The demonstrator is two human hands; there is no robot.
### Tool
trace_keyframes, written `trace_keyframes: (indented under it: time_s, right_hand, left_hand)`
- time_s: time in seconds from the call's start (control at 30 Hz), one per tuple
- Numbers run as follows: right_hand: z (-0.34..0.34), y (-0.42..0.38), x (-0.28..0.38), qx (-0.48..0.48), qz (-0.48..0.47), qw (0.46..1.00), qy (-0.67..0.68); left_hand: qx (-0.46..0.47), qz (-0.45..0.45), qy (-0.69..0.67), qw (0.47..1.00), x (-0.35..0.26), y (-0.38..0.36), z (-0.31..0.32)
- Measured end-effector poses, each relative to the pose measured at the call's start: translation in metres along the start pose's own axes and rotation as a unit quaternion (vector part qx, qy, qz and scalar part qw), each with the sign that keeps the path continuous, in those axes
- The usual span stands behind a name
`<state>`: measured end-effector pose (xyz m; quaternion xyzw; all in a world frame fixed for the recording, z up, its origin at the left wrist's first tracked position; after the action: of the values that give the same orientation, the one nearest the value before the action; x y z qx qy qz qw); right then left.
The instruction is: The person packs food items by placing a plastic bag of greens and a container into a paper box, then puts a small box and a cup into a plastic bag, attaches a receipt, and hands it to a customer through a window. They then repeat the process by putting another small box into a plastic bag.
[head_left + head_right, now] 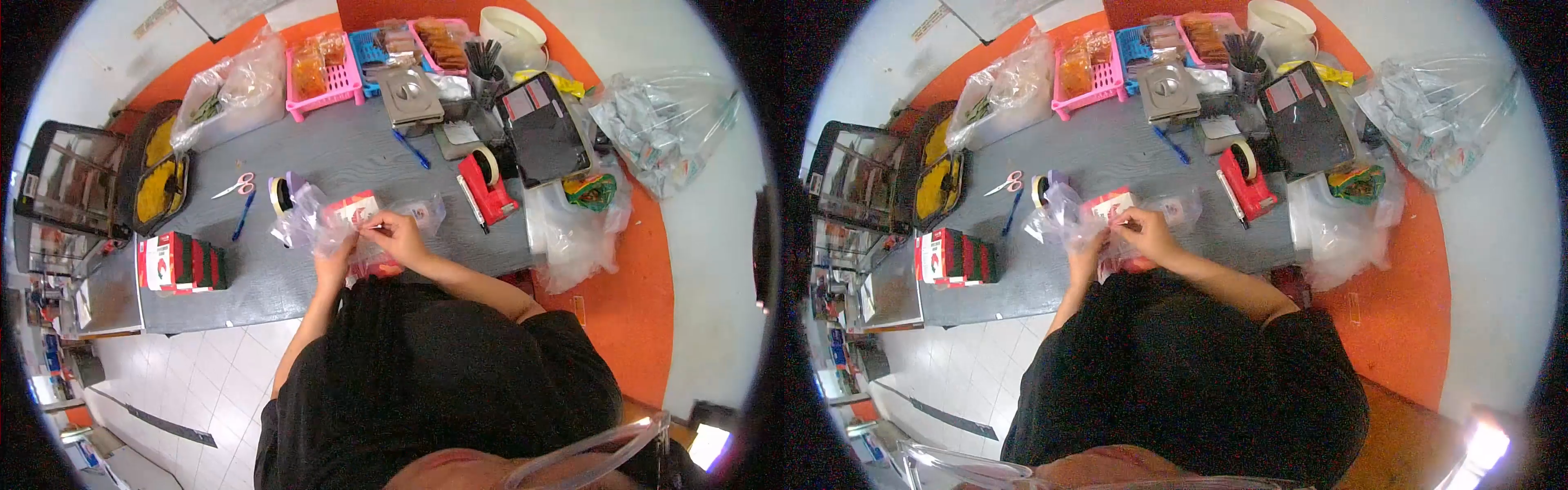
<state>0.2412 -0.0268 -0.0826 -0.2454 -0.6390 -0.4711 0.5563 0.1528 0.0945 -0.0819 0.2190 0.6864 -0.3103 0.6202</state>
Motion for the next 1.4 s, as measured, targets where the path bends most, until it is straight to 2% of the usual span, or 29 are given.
trace_keyframes:
  time_s: [0.03,0.07,0.1,0.13,0.17,0.2,0.23,0.27,0.33,0.47,0.53,0.57,0.63,0.67,0.73,0.77,0.8,0.83,0.87,0.9,0.93,1.0,1.07,1.17,1.2,1.23,1.27,1.33,1.4]
  right_hand:
    - [0.003,-0.003,-0.003,-0.005,0.054,0.998,0.038]
    - [0.003,-0.005,-0.007,-0.011,0.108,0.991,0.076]
    - [0.001,-0.006,-0.01,-0.013,0.109,0.991,0.075]
    - [-0.002,-0.006,-0.008,0.016,0.121,0.992,0.044]
    - [-0.006,-0.006,-0.007,0.045,0.134,0.99,0.013]
    - [-0.009,-0.006,-0.004,0.044,0.135,0.99,0.014]
    - [-0.012,-0.002,0.012,0.052,0.087,0.993,-0.064]
    - [-0.015,0.002,0.025,0.059,0.038,0.988,-0.141]
    - [-0.026,0.007,0.037,0.076,-0.007,0.979,-0.187]
    - [-0.036,0.005,0.036,0.087,-0.108,0.957,-0.255]
    - [-0.028,0.002,0.024,0.09,-0.106,0.959,-0.247]
    - [-0.023,0.001,0.019,0.099,-0.107,0.96,-0.239]
    - [-0.015,0.005,0.015,0.098,-0.096,0.968,-0.212]
    - [-0.013,0.008,0.015,0.103,-0.093,0.974,-0.182]
    - [-0.013,0.008,0.021,0.11,-0.098,0.968,-0.205]
    - [-0.011,0.008,0.029,0.076,-0.009,0.985,-0.155]
    - [-0.009,0.005,0.033,0.041,0.082,0.991,-0.102]
    - [-0.006,0.002,0.031,0.043,0.082,0.991,-0.101]
    - [-0.005,-0.002,0.029,0.048,-0.043,0.989,-0.133]
    - [-0.004,-0.004,0.026,0.05,-0.167,0.971,-0.165]
    - [-0.003,-0.005,0.02,0.049,-0.167,0.971,-0.164]
    - [0.001,-0.008,0.011,0.145,-0.252,0.939,-0.185]
    - [0.002,-0.007,0.017,0.143,-0.227,0.944,-0.193]
    - [0.006,-0.005,0.019,0.105,-0.202,0.965,-0.128]
    - [0.008,-0.007,0.013,0.081,-0.01,0.997,-0.009]
    - [0.01,-0.007,0.012,0.053,0.183,0.975,0.111]
    - [0.009,-0.005,0.014,0.054,0.184,0.975,0.112]
    - [0.004,0.001,0.019,0.05,0.264,0.941,0.207]
    - [0.002,0.004,0.012,0.068,0.275,0.938,0.201]
  left_hand:
    - [-0.007,0.134,0.094,0.987,-0.003,-0.001,0.001]
    - [-0.004,0.134,0.095,0.986,-0.006,0.002,0.0]
    - [0.015,0.281,0.252,0.926,-0.011,0.005,-0.001]
    - [0.032,0.414,0.397,0.819,-0.014,0.007,-0.001]
    - [0.035,0.413,0.397,0.819,-0.014,0.008,-0.002]
    - [0.05,0.374,0.34,0.861,-0.012,0.009,-0.004]
    - [0.063,0.334,0.282,0.897,-0.012,0.011,-0.006]
    - [0.064,0.335,0.283,0.896,-0.018,0.011,-0.005]
    - [0.071,0.459,0.301,0.833,-0.035,0.006,-0.004]
    - [0.085,0.443,0.41,0.793,-0.042,0.009,-0.003]
    - [0.085,0.519,0.404,0.749,-0.043,0.012,-0.002]
    - [0.093,0.518,0.404,0.748,-0.044,0.013,-0.002]
    - [0.169,0.396,0.354,0.831,-0.051,0.012,0.0]
    - [0.172,0.396,0.354,0.83,-0.057,0.01,0.002]
    - [0.174,0.27,0.286,0.903,-0.069,0.007,0.005]
    - [0.172,0.269,0.287,0.903,-0.063,0.01,0.003]
    - [0.158,0.112,0.167,0.967,-0.048,0.016,0.0]
    - [0.136,-0.049,0.038,0.989,-0.034,0.021,-0.003]
    - [0.134,-0.048,0.039,0.989,-0.025,0.023,-0.005]
    - [0.108,-0.141,-0.034,0.983,-0.015,0.025,-0.008]
    - [0.081,-0.233,-0.106,0.963,-0.009,0.025,-0.009]
    - [0.096,-0.242,-0.149,0.954,-0.002,0.027,-0.011]
    - [0.122,-0.279,-0.171,0.937,-0.005,0.027,-0.01]
    - [0.123,-0.267,-0.186,0.938,-0.009,0.023,-0.008]
    - [0.122,-0.266,-0.187,0.938,-0.009,0.022,-0.007]
    - [0.117,-0.248,-0.183,0.944,-0.008,0.021,-0.007]
    - [0.112,-0.231,-0.179,0.95,-0.008,0.02,-0.006]
    - [0.107,-0.222,-0.188,0.951,-0.012,0.016,-0.004]
    - [0.104,-0.211,-0.197,0.952,-0.014,0.015,-0.004]
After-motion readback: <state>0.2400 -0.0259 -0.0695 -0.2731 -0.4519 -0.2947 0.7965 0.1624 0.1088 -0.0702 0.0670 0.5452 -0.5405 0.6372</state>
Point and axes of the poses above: each hand's wrist, its own y-axis towards the middle knuckle, its own z-axis out of the palm, x = y × z, the point moved 1 cm from there along y, towards the middle knuckle, and after that the axes turned 8 degrees about -x, right-handed, at the moved point
